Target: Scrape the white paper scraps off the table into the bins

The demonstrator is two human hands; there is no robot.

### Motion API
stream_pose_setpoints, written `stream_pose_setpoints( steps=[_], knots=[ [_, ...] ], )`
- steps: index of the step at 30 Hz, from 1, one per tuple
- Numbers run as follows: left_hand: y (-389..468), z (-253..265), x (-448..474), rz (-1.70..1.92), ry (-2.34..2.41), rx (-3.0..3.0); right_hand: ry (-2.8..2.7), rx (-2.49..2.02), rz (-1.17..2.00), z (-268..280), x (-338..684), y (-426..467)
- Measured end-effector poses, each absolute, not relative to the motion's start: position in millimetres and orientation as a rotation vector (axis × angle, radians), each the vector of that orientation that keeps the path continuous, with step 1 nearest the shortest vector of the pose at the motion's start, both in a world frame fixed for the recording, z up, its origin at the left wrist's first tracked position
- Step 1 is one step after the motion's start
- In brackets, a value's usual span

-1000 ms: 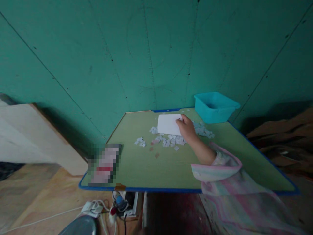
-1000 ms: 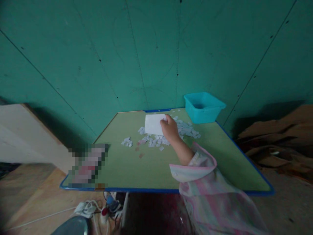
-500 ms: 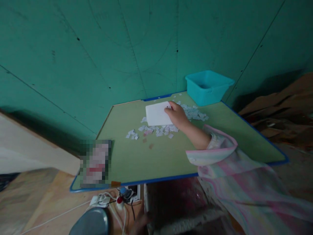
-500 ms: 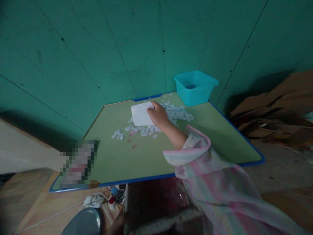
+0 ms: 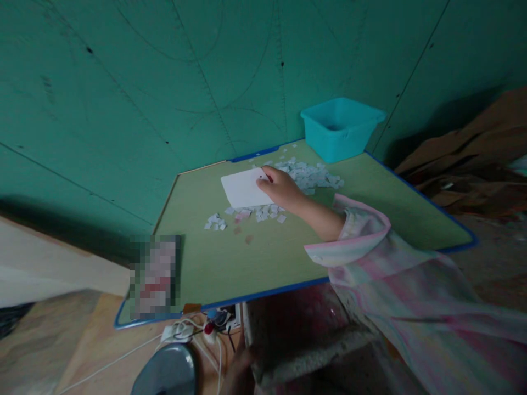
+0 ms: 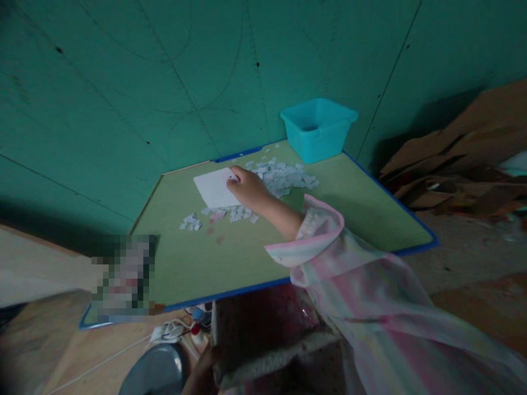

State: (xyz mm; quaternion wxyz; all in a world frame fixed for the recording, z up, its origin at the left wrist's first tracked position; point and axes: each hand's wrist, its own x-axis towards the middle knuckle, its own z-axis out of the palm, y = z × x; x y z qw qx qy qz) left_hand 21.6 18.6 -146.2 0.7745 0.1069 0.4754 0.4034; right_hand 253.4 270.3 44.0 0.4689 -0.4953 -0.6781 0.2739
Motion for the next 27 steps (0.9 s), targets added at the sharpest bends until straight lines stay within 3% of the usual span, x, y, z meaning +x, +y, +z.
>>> stream_pose_setpoints(
  steps=[13, 27],
  knots=[
    [2.0, -112.3, 40.5, 0.903, 0.996, 0.269, -1.607, -1.264, 0.533, 45.1, 257.1, 272.3],
    [2.3, -121.1, 35.4, 0.903, 0.987, 0.225, -1.506, -1.330, 0.555, 47.6, 262.7, 276.4]
  ],
)
